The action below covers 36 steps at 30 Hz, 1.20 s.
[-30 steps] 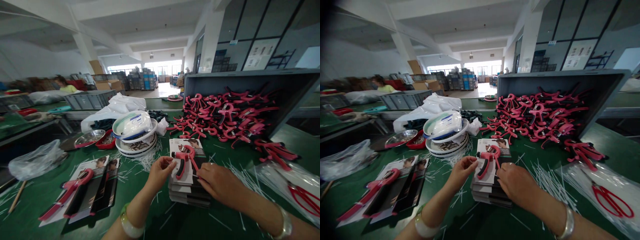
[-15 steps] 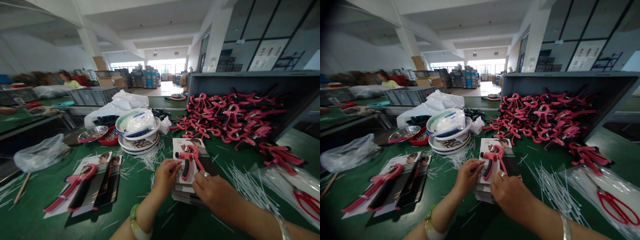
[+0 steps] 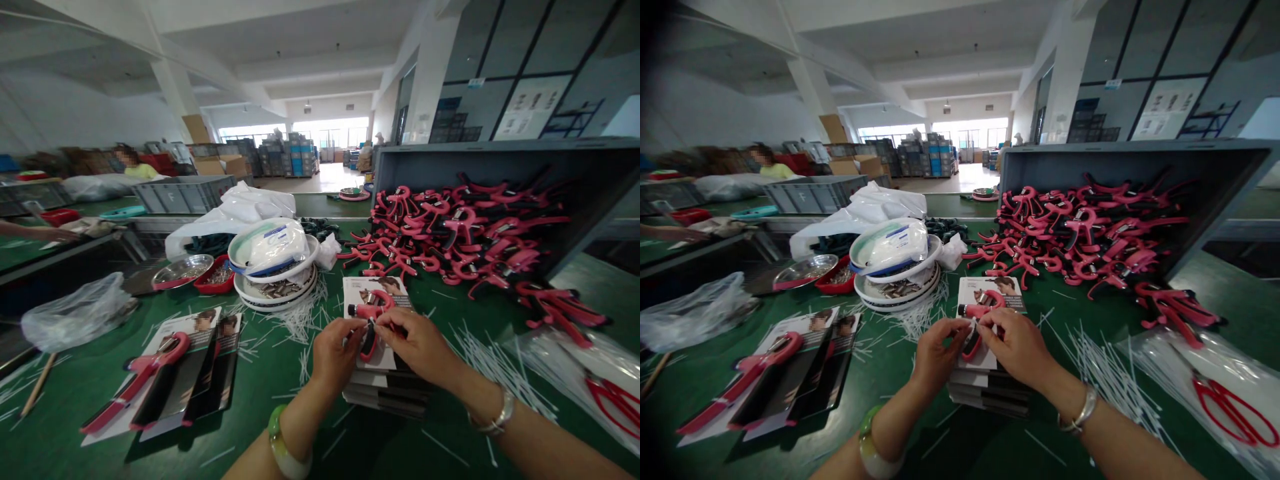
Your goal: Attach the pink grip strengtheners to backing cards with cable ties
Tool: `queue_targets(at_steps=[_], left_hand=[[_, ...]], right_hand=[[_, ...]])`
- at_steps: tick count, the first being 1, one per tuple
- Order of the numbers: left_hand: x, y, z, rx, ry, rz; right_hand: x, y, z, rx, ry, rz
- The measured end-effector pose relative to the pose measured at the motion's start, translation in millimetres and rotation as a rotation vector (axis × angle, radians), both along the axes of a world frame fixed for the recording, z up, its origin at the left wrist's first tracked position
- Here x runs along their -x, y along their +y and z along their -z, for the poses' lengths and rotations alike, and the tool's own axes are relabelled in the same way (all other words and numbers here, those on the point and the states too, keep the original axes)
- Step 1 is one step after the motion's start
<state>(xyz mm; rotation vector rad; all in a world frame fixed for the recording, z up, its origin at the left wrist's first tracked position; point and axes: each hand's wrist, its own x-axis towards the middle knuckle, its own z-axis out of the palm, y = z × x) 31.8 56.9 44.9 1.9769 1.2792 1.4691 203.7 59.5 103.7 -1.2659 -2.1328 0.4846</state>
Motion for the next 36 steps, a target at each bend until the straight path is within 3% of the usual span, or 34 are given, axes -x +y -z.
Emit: queue_targets(at_steps=[10,27,36], left_hand=[[-1.6,-0.6,-1.2,-0.024,0.020,0.017],[-0.4,-0.3,-0.9,-0.009,-0.010,0.037],[7.0,-5.0,-10.9,0.068,-0.022,0.166]], right_hand=[[0.4,-7.3,-7.1,0.042,-0.112,0.004],[-0.9,8.1,-10.2,0.230,-0.164,-0.073],[5.4,20.4,-15.6,0.349,-0.198,-0.160]])
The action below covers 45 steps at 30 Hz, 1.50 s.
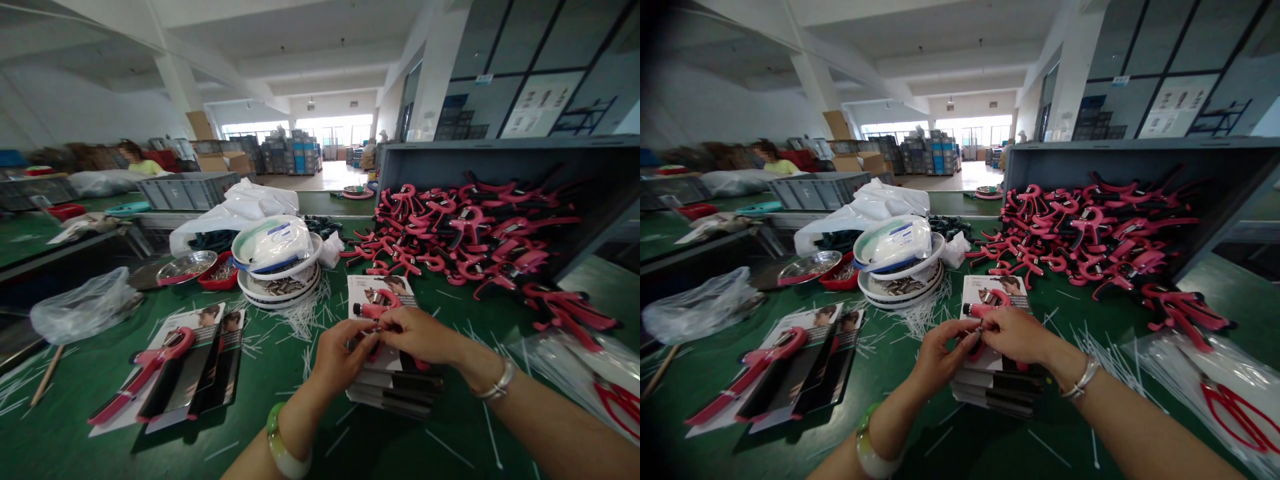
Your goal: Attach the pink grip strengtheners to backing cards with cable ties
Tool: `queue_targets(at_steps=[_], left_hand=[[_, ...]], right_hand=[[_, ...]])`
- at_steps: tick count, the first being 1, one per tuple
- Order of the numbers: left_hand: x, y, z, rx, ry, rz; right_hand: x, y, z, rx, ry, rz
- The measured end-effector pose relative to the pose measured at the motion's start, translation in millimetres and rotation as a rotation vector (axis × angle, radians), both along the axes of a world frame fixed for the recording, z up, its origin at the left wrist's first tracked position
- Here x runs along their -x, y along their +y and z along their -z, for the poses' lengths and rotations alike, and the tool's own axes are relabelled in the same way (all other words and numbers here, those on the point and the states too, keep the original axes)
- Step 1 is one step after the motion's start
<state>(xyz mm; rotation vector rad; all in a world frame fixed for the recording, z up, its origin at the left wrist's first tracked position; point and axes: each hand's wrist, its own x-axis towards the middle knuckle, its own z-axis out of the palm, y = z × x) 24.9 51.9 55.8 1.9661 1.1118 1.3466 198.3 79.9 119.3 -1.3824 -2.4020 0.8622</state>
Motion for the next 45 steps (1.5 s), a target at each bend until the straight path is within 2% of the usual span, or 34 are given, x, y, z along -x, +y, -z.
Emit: queue_targets(at_steps=[4,11,16,19,22,25,27,30,33,35,37,41,45], left_hand=[[-2.5,1.9,-3.8,0.022,0.026,-0.030],[-6.3,4.2,-6.7,0.032,0.065,0.001],[-5.2,5.5,-12.5,0.087,0.115,0.000],[-3.4,6.8,-21.3,0.126,0.191,-0.006],[-2.5,6.3,-32.7,0.157,0.326,-0.024],[-3.9,1.9,-39.6,0.170,0.403,-0.018],[-5.8,-2.8,-40.2,0.148,0.399,-0.009],[-7.3,-8.0,-36.7,0.110,0.395,-0.027],[-5.2,-6.8,-30.7,0.120,0.414,-0.092],[-2.2,-3.7,-26.1,0.115,0.402,-0.137],[0.9,-1.2,-21.8,0.112,0.388,-0.173],[4.9,-0.2,-16.1,0.185,0.350,-0.212],[6.8,0.2,-15.6,0.162,0.302,-0.162]], right_hand=[[-3.5,-4.7,2.5,-0.099,0.046,-0.003],[-13.5,-16.1,17.6,-0.540,0.138,-0.075],[-7.1,-15.3,23.3,-0.772,0.015,-0.095],[-7.3,-18.3,23.6,-0.905,-0.037,-0.068],[-13.5,-25.2,27.3,-0.999,0.070,0.045],[-20.1,-31.8,33.1,-0.970,0.223,0.231],[-21.2,-33.2,34.4,-0.919,0.293,0.307],[-16.0,-29.6,28.9,-0.814,0.354,0.213],[-6.3,-22.9,19.5,-0.591,0.367,0.077],[-0.7,-20.1,17.2,-0.483,0.363,0.046],[2.1,-20.2,20.7,-0.496,0.312,0.029],[-0.8,-27.2,36.1,-0.662,0.106,0.020],[-5.6,-29.5,38.7,-0.618,0.039,0.018]])
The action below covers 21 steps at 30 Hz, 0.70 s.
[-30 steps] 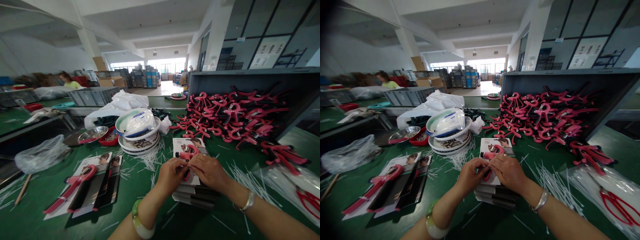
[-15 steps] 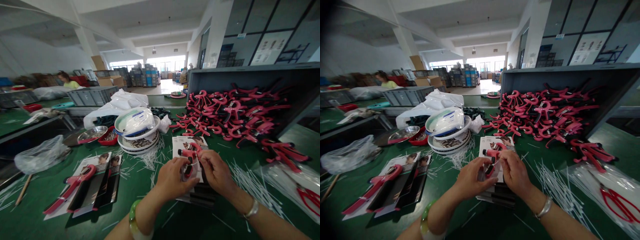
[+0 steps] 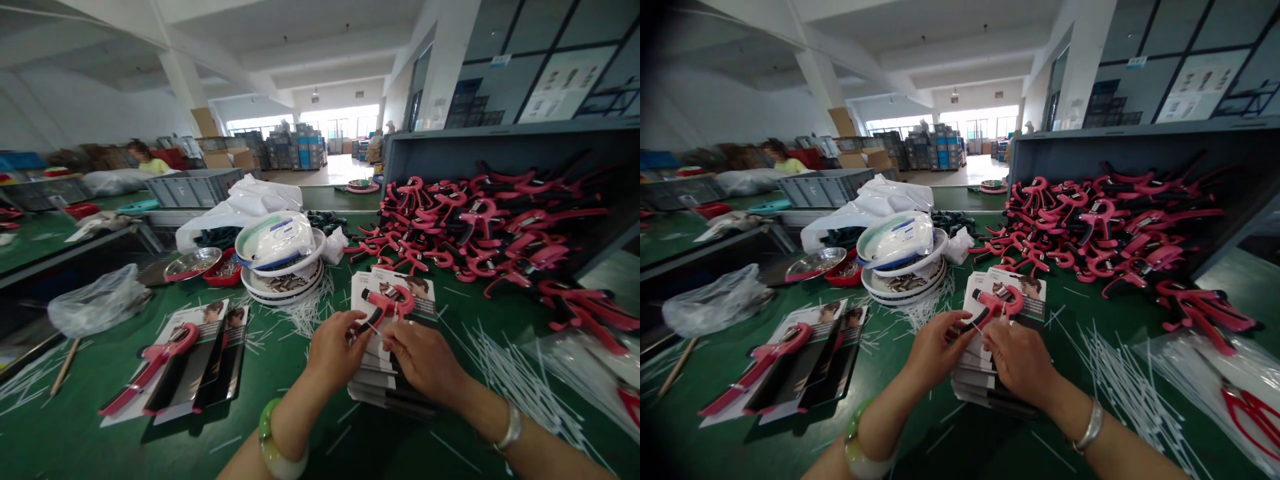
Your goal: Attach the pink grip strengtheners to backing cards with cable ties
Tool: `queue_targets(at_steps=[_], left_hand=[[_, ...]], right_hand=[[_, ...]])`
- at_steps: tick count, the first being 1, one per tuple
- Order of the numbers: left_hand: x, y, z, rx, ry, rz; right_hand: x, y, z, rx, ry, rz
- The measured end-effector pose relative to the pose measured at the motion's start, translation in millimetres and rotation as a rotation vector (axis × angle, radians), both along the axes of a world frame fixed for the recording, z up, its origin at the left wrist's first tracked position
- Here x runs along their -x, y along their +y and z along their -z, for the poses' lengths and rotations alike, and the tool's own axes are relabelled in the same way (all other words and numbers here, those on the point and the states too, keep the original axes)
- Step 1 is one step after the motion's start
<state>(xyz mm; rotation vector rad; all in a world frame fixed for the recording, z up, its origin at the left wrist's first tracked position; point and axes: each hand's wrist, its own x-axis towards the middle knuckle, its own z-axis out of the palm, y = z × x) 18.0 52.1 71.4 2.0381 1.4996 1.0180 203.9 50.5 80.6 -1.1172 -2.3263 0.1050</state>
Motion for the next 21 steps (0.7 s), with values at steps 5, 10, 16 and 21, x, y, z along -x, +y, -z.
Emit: queue_targets(at_steps=[5,10,16,21], left_hand=[[-2.3,5.6,-5.4,0.011,0.092,-0.011],[-5.0,10.7,-9.9,0.043,0.133,-0.009],[-8.2,8.9,-20.2,0.057,0.209,-0.033],[-8.1,10.2,-26.8,0.041,0.245,-0.070]], right_hand=[[-1.8,2.9,-8.4,0.132,0.092,-0.049],[-2.7,1.3,-7.5,0.146,0.143,-0.033],[-2.6,1.0,-5.6,0.111,0.166,-0.040],[-4.5,0.4,0.4,-0.066,0.181,-0.039]])
